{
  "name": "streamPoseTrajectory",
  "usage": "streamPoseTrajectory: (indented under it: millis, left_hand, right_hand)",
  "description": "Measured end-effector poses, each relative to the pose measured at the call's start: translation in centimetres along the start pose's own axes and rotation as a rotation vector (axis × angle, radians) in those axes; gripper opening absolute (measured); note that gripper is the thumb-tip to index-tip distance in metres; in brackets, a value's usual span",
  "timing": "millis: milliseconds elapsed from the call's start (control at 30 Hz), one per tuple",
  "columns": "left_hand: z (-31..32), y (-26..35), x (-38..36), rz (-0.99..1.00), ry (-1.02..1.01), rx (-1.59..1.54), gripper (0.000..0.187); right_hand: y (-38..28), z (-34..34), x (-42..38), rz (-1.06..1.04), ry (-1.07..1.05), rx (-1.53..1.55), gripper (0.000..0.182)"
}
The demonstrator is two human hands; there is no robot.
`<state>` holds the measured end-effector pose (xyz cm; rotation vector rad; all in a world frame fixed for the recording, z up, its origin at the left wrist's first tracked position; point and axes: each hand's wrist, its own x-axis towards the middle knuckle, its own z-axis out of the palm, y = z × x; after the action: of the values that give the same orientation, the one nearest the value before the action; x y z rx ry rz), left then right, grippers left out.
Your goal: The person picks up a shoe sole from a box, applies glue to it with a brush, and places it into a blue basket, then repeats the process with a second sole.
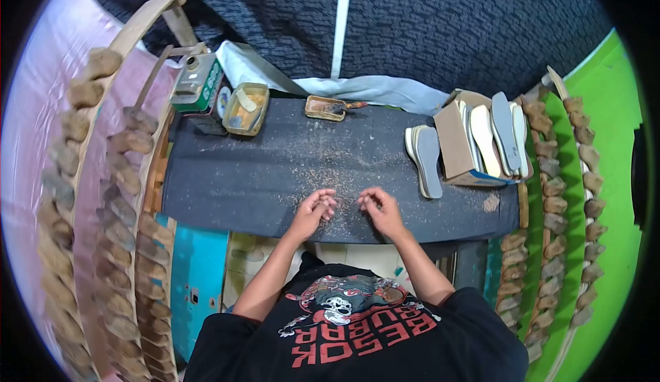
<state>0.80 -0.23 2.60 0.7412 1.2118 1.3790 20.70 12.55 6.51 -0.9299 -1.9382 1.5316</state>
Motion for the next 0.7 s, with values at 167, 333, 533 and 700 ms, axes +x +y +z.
streamPoseTrajectory:
  millis: [167,333,533,700]
  left_hand:
    - [-0.3,0.5,4.1,-0.054,-0.142,-0.023,0.033]
    - [4.0,0.2,7.8,-0.135,-0.33,-0.099,0.034]
    - [11.6,-0.4,14.1,-0.139,-0.411,-0.07,0.056]
    - [16.9,-0.9,18.5,-0.164,-0.378,0.056,0.068]
  right_hand:
    - [-1.3,-0.4,2.0,-0.029,0.187,-0.087,0.012]
    - [-1.3,-3.7,0.7,-0.153,0.375,-0.439,0.013]
    - [-0.4,-10.7,0.0,-0.08,0.555,-0.685,0.027]
    - [1.7,-14.2,0.7,0.128,0.572,-0.839,0.053]
